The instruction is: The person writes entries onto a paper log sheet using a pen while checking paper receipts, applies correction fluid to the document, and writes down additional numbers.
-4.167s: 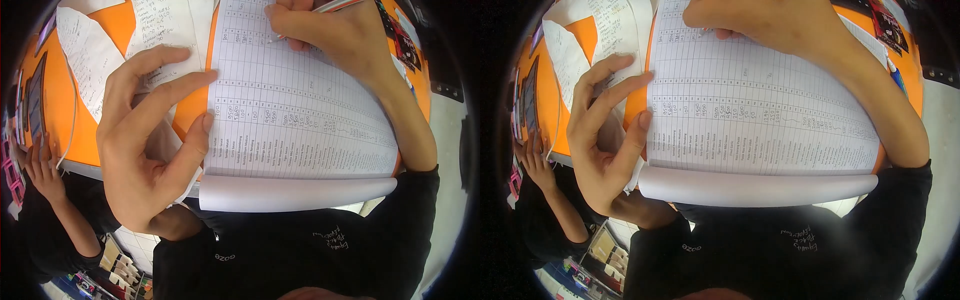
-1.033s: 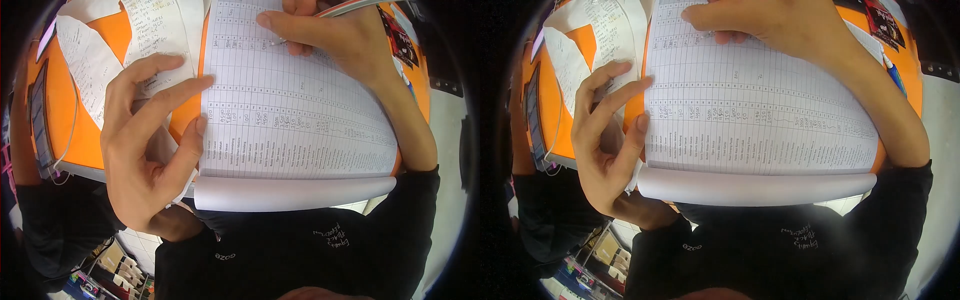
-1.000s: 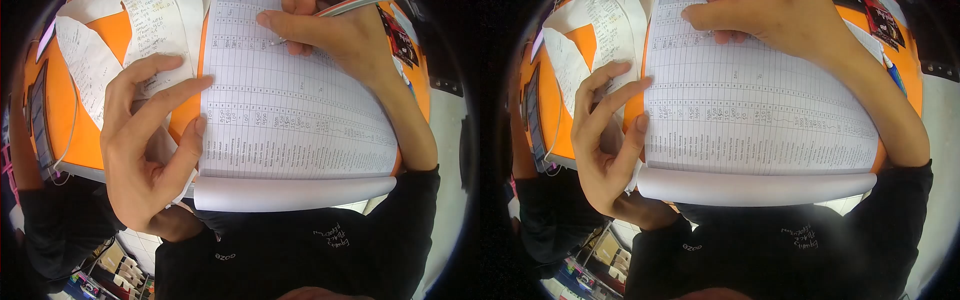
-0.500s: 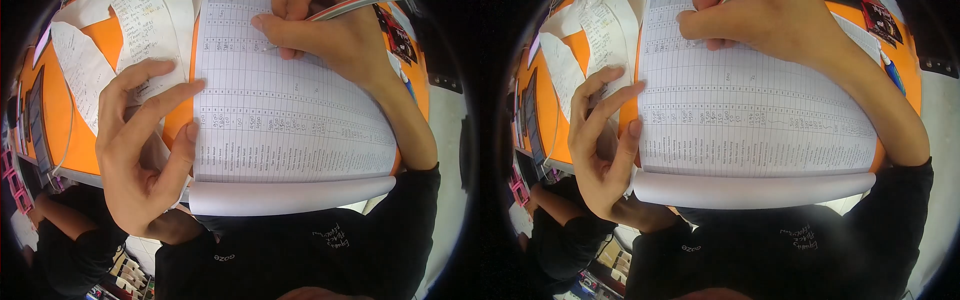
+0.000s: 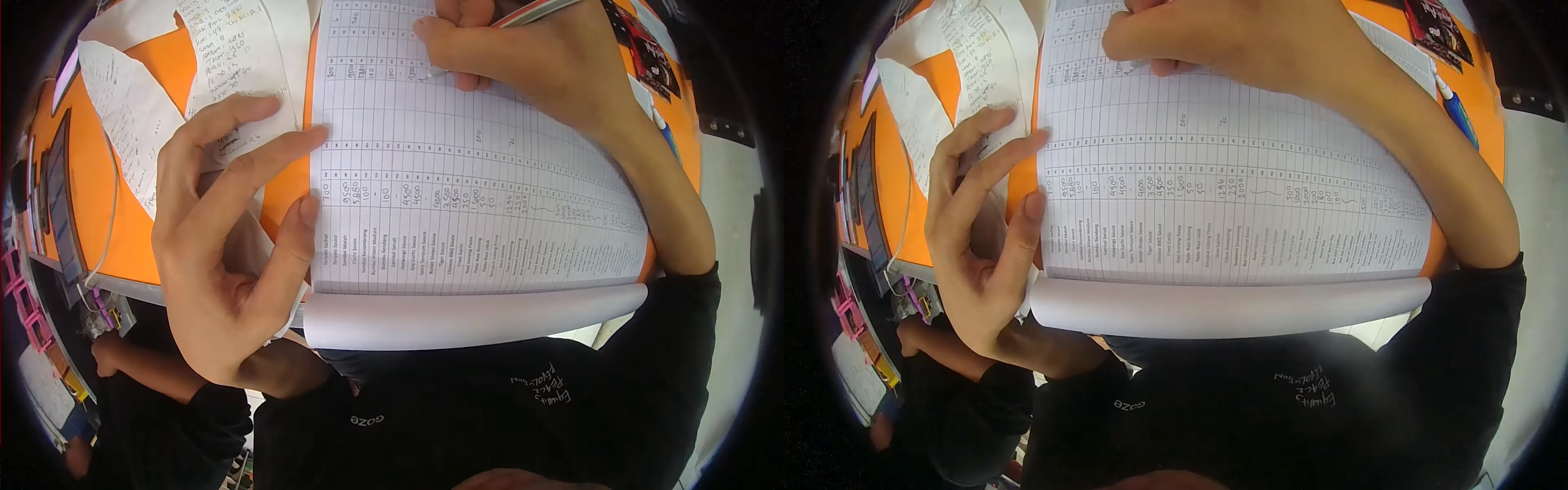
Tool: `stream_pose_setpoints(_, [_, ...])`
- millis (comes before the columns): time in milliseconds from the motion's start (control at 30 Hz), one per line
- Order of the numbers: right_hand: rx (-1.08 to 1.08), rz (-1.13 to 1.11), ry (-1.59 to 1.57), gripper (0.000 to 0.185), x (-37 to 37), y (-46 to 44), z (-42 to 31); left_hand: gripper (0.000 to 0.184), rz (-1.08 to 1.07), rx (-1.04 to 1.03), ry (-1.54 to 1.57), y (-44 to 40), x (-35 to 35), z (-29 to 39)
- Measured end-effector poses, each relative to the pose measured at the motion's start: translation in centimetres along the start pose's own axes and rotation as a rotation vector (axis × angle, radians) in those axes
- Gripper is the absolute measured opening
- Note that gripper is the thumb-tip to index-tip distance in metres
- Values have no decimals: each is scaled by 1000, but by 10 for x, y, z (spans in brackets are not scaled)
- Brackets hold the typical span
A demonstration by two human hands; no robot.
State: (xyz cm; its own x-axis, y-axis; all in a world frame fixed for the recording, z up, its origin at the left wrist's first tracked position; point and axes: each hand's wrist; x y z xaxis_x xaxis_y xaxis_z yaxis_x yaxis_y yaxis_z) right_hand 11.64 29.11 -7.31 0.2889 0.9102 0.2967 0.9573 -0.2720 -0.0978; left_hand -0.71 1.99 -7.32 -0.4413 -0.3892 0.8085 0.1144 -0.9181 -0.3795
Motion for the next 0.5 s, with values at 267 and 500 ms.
stream_pose_setpoints(267, [-36,-7,-135,36,0,-3,14,35,1,0,-1,1,-1,0])
stream_pose_setpoints(500, [35,30,-8,37,-2,-2,4,35,9,-5,15,0,-2,-1])
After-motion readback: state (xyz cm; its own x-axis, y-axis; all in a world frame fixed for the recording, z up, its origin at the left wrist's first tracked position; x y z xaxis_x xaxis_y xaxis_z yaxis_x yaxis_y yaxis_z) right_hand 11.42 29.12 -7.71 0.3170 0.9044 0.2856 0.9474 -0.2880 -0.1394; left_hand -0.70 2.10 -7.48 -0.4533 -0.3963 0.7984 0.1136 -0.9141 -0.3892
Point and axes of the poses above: each hand's wrist, its own y-axis away from the middle knuckle, its own x-axis out of the back of the hand, z = x × y, and after that the axes turned 12 degrees about -x, right-handed
